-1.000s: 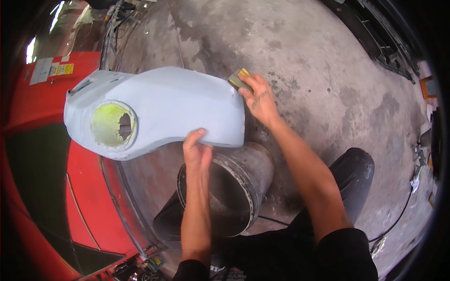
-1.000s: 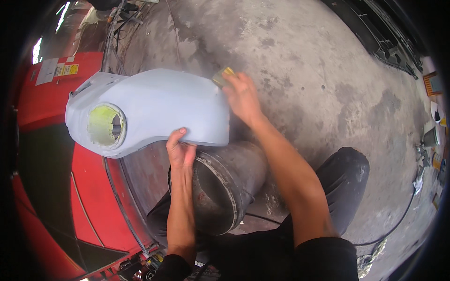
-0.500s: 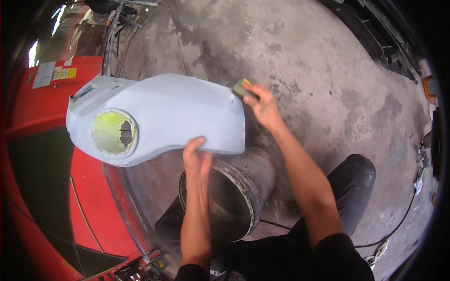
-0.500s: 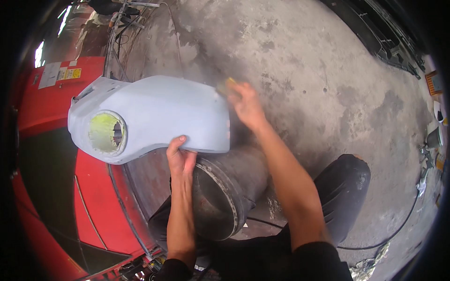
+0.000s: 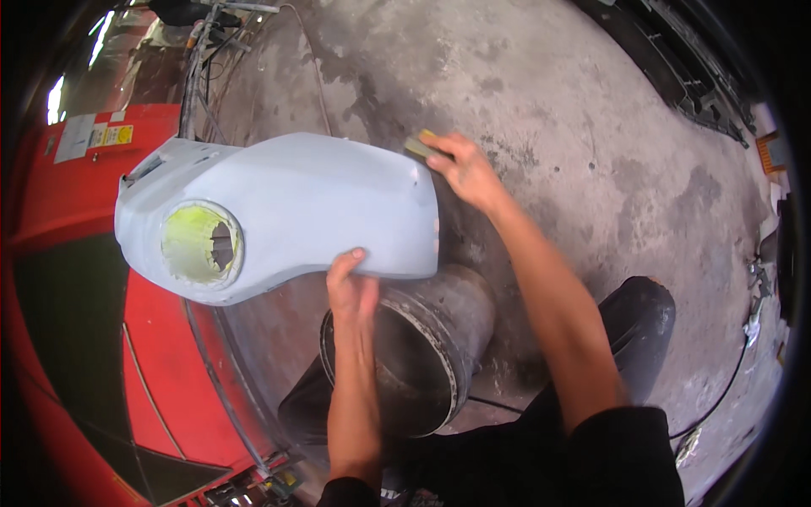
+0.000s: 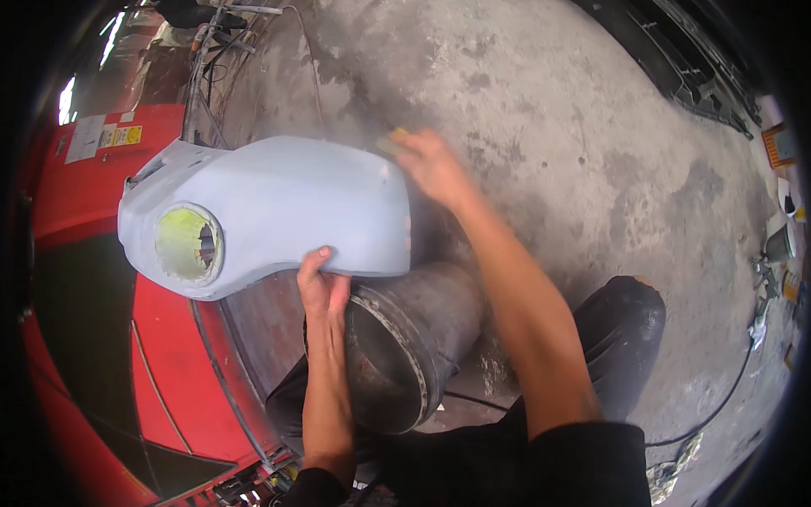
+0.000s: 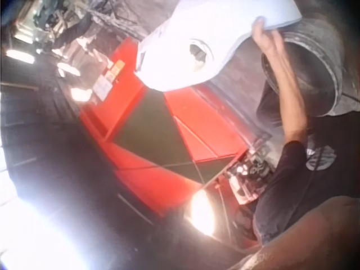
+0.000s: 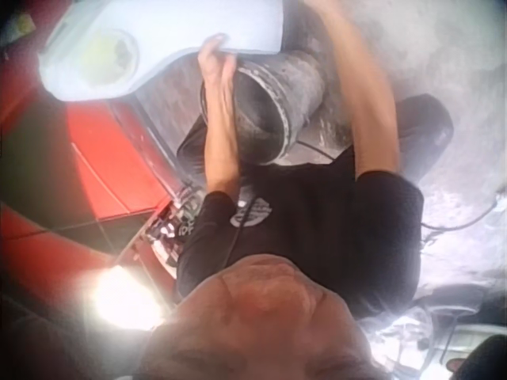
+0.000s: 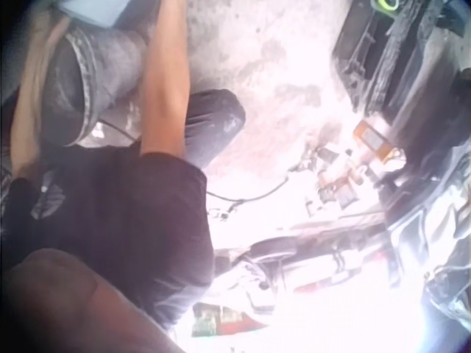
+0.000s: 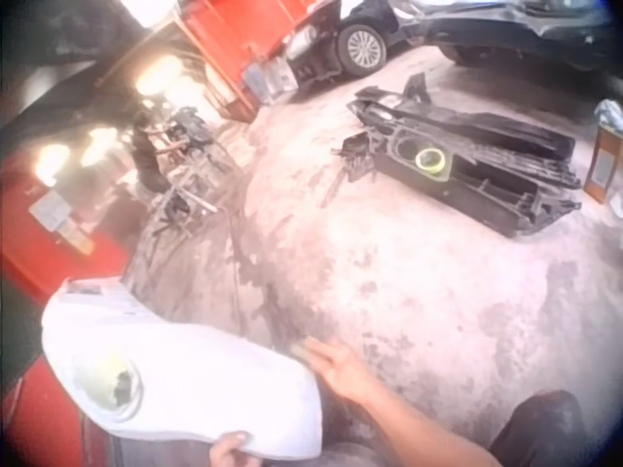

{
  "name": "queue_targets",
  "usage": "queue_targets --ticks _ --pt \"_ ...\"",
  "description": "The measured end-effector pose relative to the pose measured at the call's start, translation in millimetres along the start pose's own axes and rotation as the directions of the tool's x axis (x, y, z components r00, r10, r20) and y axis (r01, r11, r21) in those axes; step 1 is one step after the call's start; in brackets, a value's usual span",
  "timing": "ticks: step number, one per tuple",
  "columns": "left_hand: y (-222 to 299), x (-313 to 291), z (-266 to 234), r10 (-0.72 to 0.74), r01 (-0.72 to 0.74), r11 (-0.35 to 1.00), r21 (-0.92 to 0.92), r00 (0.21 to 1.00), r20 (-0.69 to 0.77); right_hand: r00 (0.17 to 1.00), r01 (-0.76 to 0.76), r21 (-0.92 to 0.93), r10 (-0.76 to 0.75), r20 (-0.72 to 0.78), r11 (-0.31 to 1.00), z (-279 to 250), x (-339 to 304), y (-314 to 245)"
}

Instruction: The person sands a white car bumper with a sanding block, focusing on edges and curves. They then rinse the sanding block in a bucket of water and wipe the bumper with a cloth to remove dust.

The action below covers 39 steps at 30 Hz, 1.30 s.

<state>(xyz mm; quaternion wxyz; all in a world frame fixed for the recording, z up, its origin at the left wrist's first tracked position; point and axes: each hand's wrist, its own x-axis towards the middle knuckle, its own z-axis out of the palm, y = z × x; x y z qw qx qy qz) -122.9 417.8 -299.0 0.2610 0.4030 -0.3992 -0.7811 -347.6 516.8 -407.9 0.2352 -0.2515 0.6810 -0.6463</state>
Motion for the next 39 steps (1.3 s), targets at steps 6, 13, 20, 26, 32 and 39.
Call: queue_targets --ticks 6,13,20,26,32,39 --pt "-3 -1 9 -0.023 0.023 1.0 -0.002 1.0 0.008 0.991 0.132 -0.173 -0.134 -0.001 0.976 -9 7 -6" --pt "3 -1 2 0.006 -0.006 1.0 -0.004 1.0 0.01 0.997 0.034 -0.064 -0.038 -0.065 0.997 4 -8 2" --pt "5 -3 -1 0.002 -0.002 0.999 0.055 1.0 -0.01 0.973 0.068 0.062 -0.052 -0.225 0.996 32 -56 15" --pt "-1 -2 12 0.044 -0.044 0.999 0.025 0.999 0.012 0.973 0.046 0.043 -0.035 -0.227 0.998 24 -15 19" --pt "0 -1 3 0.001 -0.002 0.999 0.048 1.0 0.013 0.962 0.035 0.053 -0.019 -0.272 0.998 26 -43 10" --pt "6 -6 6 0.032 -0.031 0.998 0.049 0.999 -0.019 0.919 0.125 0.008 -0.112 -0.378 0.992 43 -75 8"
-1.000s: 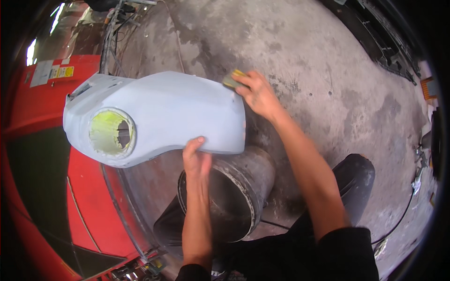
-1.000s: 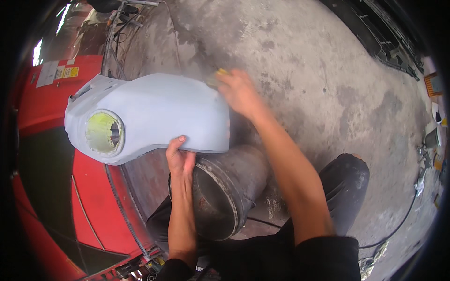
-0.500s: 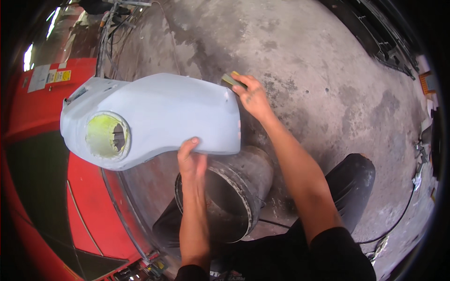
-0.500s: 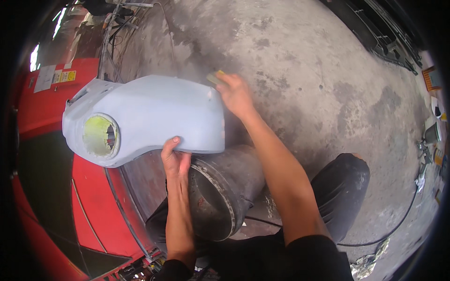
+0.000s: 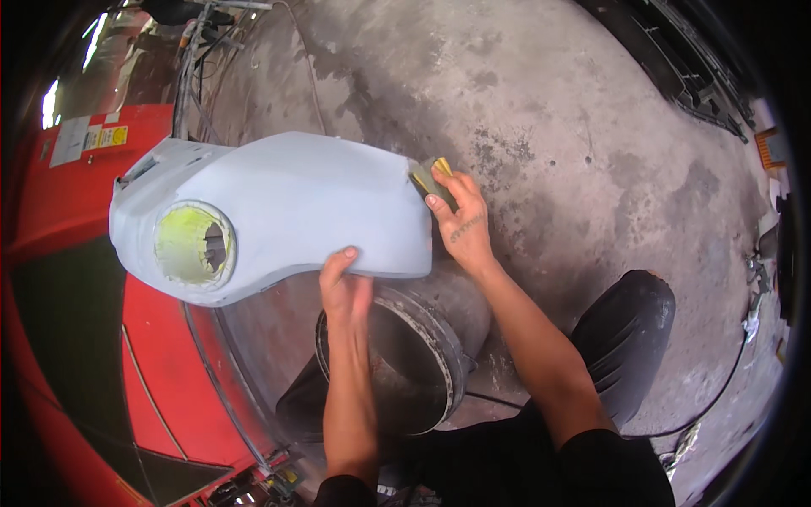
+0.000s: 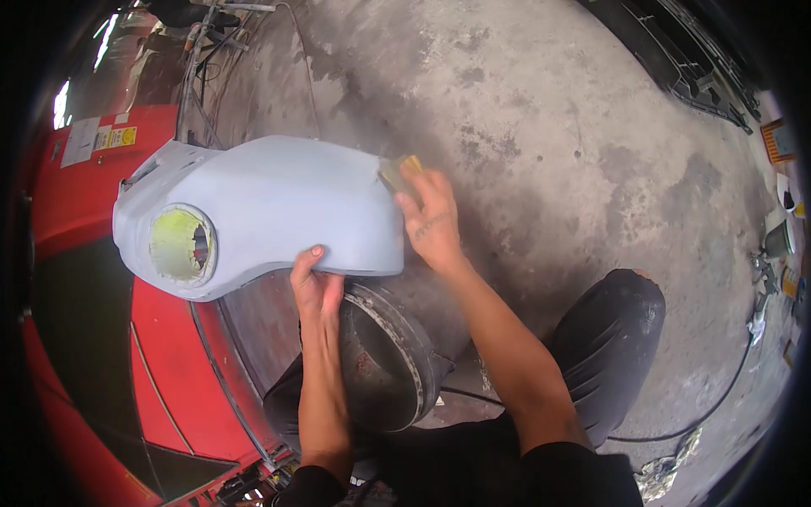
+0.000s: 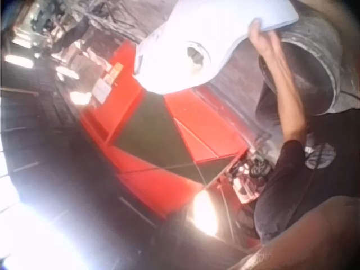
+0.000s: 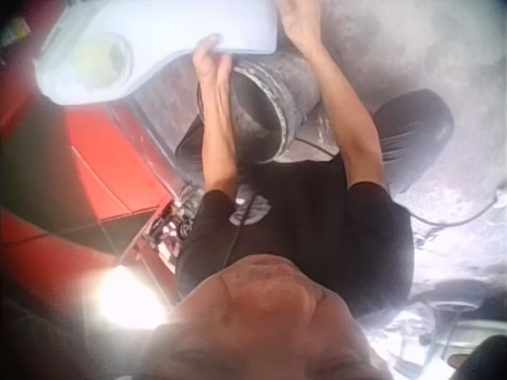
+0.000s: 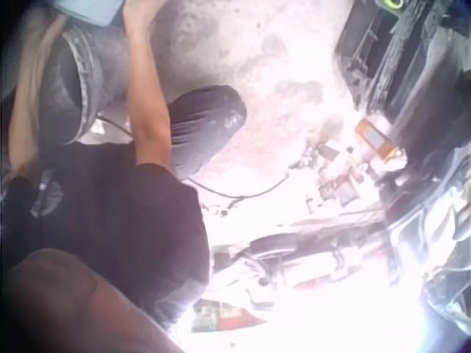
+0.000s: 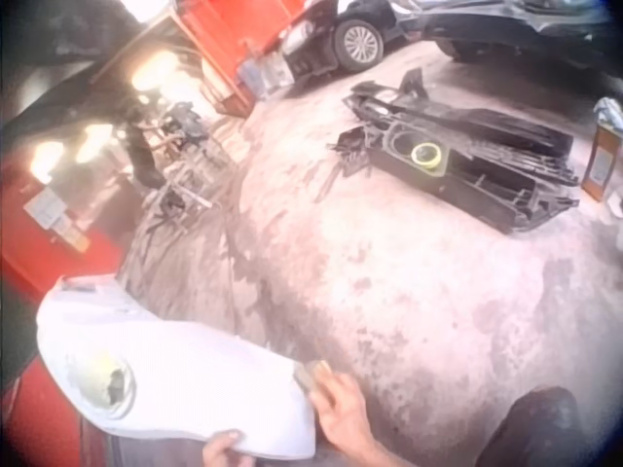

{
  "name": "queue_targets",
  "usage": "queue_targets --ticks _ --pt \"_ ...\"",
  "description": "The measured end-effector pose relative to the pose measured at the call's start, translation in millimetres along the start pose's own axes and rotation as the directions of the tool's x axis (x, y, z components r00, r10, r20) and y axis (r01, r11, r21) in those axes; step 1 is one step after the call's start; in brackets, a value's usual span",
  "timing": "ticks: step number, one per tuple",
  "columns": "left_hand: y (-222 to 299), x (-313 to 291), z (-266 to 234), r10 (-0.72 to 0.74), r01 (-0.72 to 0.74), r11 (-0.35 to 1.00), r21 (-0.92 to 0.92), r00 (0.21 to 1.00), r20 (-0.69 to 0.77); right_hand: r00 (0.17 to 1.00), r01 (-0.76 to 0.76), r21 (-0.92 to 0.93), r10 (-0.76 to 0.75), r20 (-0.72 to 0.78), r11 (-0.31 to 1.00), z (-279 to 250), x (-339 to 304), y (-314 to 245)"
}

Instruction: The person sands a white car bumper with a sanding block, focusing on edges and curves. They then rinse the sanding block in a bucket of water and wipe the bumper with a cloth to remove dust.

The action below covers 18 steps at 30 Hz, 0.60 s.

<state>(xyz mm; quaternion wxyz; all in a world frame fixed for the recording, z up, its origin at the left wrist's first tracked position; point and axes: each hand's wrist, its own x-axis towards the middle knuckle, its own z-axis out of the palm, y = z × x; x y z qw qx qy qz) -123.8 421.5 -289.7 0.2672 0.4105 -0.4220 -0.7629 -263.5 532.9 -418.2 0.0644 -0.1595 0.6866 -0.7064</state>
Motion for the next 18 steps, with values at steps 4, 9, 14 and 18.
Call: queue_targets --ticks 4,9,14,18 --pt "-5 4 6 -0.01 0.01 1.0 -0.022 1.0 0.015 0.99 -0.134 0.116 0.129 0.051 0.984 5 36 17" --pt "2 -1 -4 -0.01 0.011 1.0 0.016 0.999 -0.032 0.889 -0.456 0.531 0.398 0.229 0.714 5 -10 24" --pt "-6 8 3 -0.024 0.025 1.0 0.02 0.999 -0.044 0.776 -0.622 0.667 0.437 0.455 0.41 12 58 59" --pt "2 3 -4 0.011 -0.008 0.999 0.052 0.998 -0.057 0.659 -0.7 0.705 0.478 0.58 0.109 11 10 42"
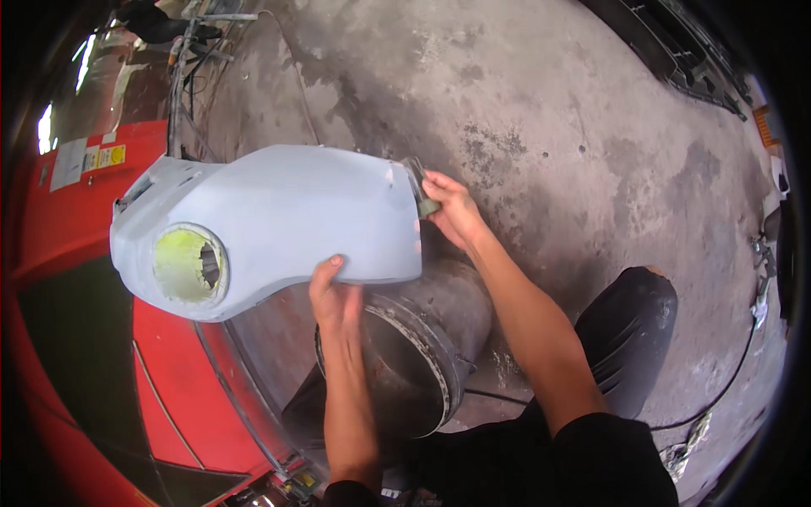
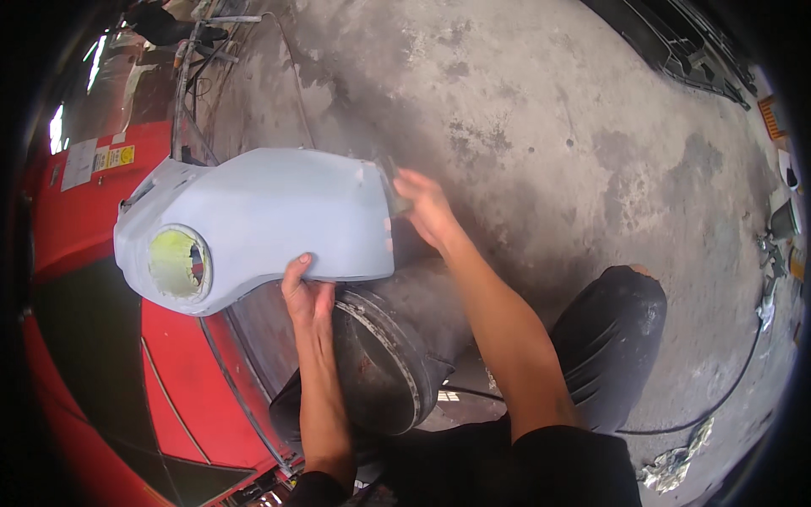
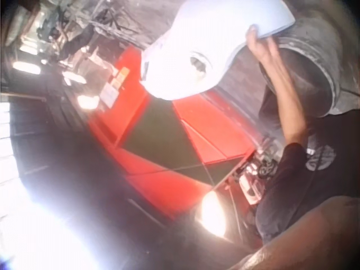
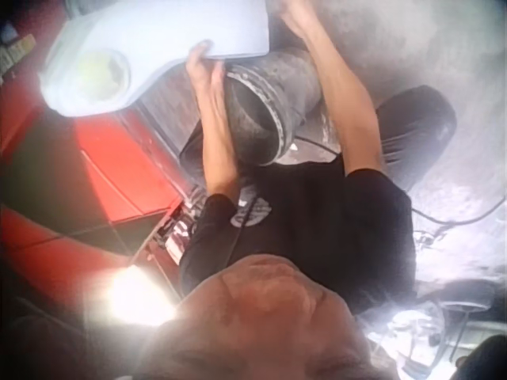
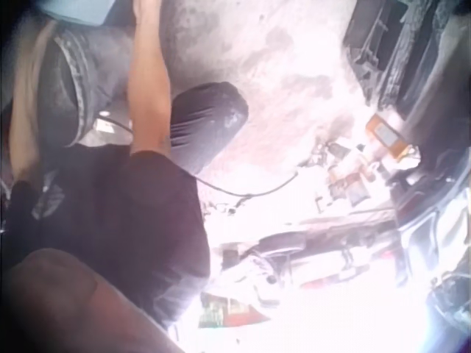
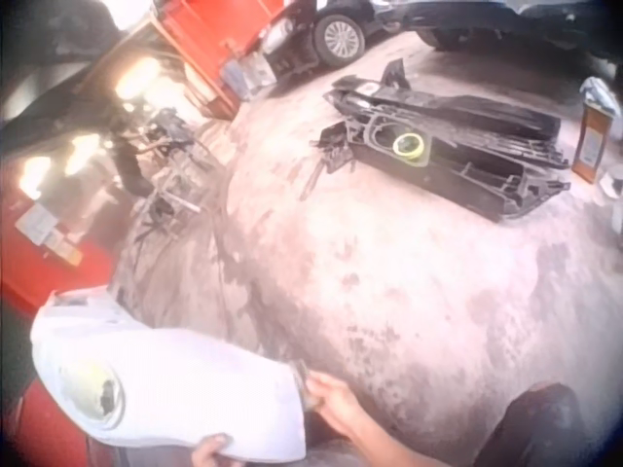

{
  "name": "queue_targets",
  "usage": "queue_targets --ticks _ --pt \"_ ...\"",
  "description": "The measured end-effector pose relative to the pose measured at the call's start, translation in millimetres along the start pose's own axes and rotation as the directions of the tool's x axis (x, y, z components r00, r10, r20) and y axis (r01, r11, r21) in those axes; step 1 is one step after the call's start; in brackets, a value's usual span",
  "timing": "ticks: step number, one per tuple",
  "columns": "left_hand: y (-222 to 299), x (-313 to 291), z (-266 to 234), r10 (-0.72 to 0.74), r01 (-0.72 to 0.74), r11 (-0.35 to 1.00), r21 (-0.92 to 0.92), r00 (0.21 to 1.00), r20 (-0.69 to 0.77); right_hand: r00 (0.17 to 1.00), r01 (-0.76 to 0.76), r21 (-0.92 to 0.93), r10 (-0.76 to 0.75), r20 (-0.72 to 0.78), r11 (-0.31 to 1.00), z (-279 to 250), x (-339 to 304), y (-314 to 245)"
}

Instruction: The person sands a white car bumper with a sanding block, focusing on edges and curves. They then rinse the sanding block in a bucket of water and wipe the bumper with a cloth to remove dust.

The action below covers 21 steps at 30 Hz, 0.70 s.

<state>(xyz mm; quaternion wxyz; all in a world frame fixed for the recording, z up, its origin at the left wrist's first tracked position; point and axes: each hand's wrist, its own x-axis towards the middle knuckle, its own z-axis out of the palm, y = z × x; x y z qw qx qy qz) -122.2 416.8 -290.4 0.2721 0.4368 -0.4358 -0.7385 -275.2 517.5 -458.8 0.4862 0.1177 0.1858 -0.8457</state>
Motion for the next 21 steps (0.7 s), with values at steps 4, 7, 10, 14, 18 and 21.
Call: queue_targets --ticks 4,7,10,14,18,21 --pt "-9 4 14 -0.018 0.02 0.999 -0.047 0.999 0.036 0.978 0.183 -0.259 -0.203 -0.05 0.948 -1 43 -25" --pt "-5 0 10 -0.015 0.015 0.999 -0.044 1.0 0.012 0.869 0.408 -0.647 -0.492 0.058 0.644 9 17 -20" --pt "-2 -3 5 -0.015 0.016 0.999 -0.044 1.0 0.01 0.757 0.443 -0.842 -0.632 0.167 0.308 30 -27 -13" --pt "-8 8 1 -0.02 0.021 0.999 -0.047 1.0 0.025 0.721 0.395 -0.918 -0.635 0.277 0.048 38 -26 -23" --pt "-7 2 -1 -0.012 0.013 0.999 -0.038 0.999 0.044 0.715 0.385 -0.923 -0.628 0.307 -0.013 36 -40 -16" --pt "-10 7 -1 -0.02 0.021 0.999 -0.045 0.999 0.033 0.709 0.391 -0.92 -0.626 0.324 -0.033 44 -25 -33"
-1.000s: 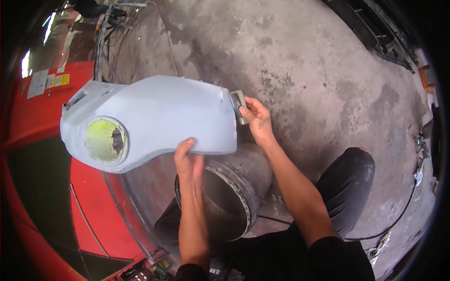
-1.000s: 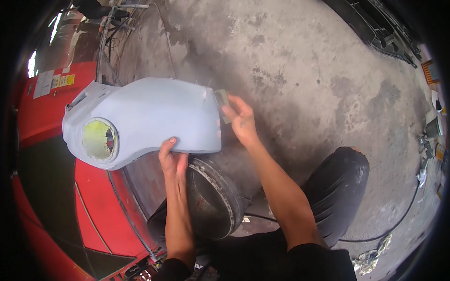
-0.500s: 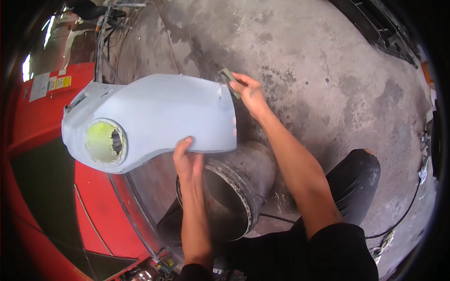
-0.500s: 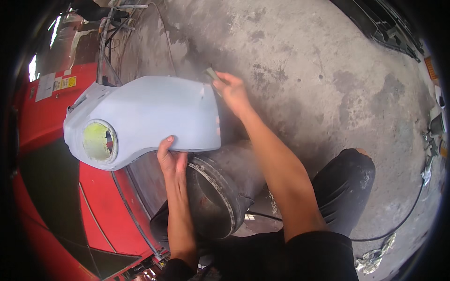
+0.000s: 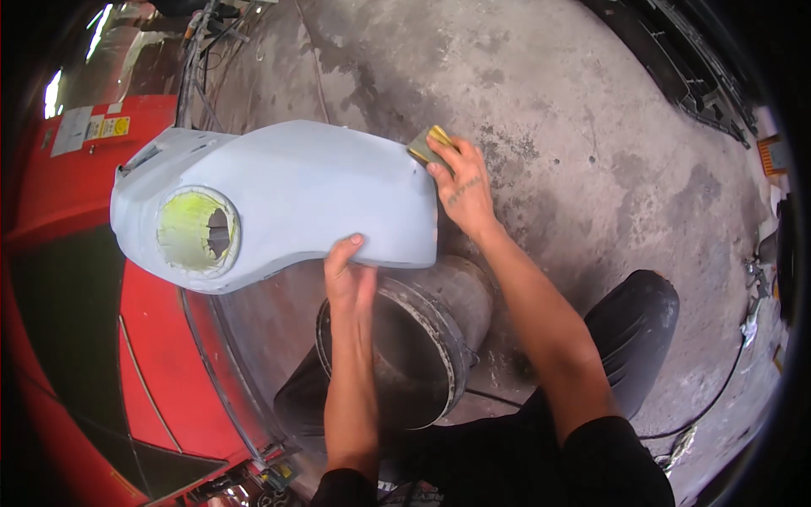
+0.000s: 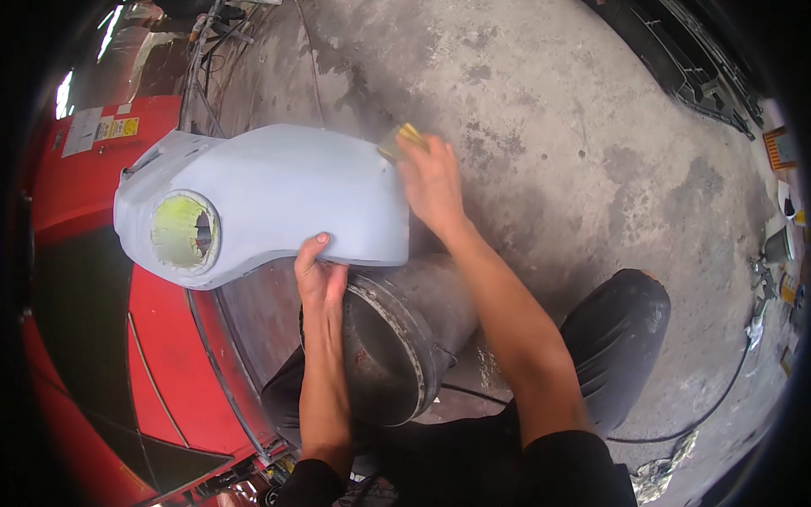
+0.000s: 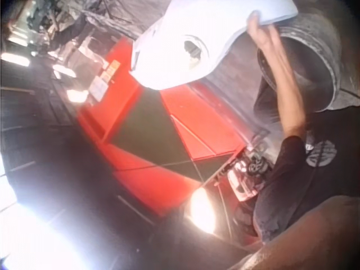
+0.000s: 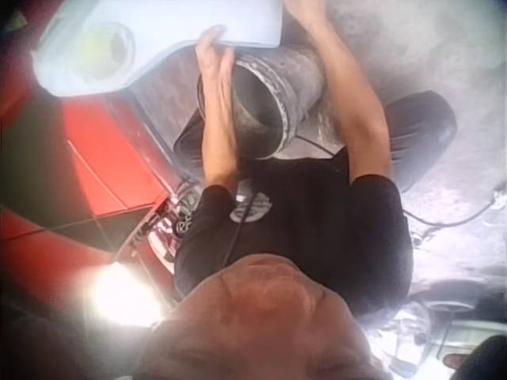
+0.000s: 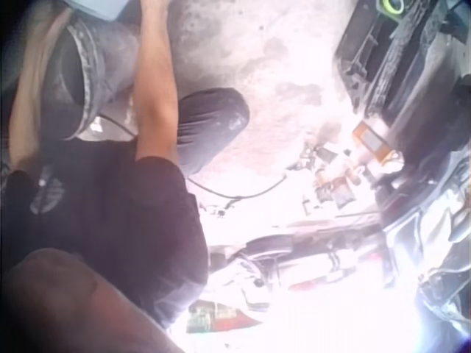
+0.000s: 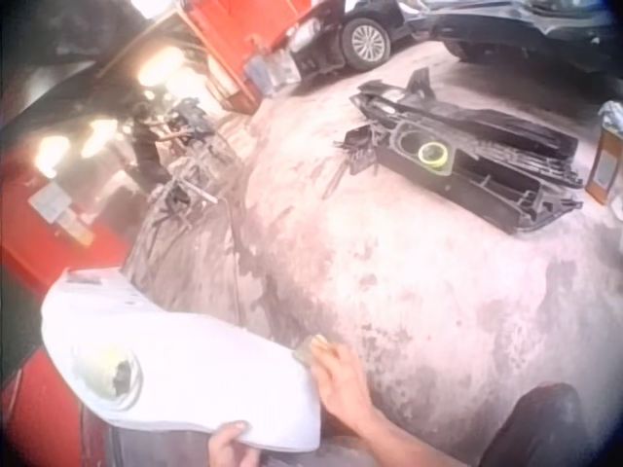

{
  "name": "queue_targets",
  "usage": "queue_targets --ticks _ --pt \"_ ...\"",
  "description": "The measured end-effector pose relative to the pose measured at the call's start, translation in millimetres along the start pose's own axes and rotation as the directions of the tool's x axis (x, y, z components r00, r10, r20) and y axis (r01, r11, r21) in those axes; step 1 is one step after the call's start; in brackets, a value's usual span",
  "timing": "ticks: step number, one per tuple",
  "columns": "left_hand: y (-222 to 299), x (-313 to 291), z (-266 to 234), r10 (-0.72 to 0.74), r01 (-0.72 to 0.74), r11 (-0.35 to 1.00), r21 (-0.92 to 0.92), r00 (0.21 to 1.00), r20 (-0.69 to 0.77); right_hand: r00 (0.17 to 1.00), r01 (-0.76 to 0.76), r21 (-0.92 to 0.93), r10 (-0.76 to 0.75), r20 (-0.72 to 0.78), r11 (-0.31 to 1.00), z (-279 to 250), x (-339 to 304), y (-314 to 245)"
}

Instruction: The person sands a white car bumper with a sanding block, focusing on edges and curves. They then rinse the sanding block in a bucket of water and wipe the bumper with a cloth to remove dust.

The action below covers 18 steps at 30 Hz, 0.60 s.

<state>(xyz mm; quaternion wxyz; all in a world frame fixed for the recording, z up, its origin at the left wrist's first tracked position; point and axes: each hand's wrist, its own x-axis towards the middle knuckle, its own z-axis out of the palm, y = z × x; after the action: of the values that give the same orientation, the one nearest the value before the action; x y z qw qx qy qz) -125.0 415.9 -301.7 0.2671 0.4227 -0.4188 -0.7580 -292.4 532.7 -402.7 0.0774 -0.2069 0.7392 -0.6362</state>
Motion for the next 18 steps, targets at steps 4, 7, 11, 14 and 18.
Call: queue_targets --ticks 4,7,11,14,18 --pt "2 -3 0 0.008 -0.008 1.0 -0.001 1.0 0.01 0.999 -0.034 0.029 0.033 0.04 0.999 -2 -26 -4" --pt "0 -1 -3 0.003 -0.003 1.0 -0.001 1.0 0.001 0.999 -0.006 0.018 0.005 0.052 1.0 -6 -8 4" --pt "0 -1 -5 0.014 -0.014 1.0 -0.015 1.0 0.006 0.999 0.011 0.008 -0.011 0.043 1.0 -4 -1 2" --pt "2 -4 -2 -0.003 0.003 1.0 0.007 1.0 -0.006 0.998 0.017 0.028 -0.018 0.053 0.999 -6 -20 3" --pt "0 -2 0 0.005 -0.005 1.0 -0.004 1.0 0.003 0.997 0.038 -0.04 -0.035 0.068 0.998 -8 2 4"
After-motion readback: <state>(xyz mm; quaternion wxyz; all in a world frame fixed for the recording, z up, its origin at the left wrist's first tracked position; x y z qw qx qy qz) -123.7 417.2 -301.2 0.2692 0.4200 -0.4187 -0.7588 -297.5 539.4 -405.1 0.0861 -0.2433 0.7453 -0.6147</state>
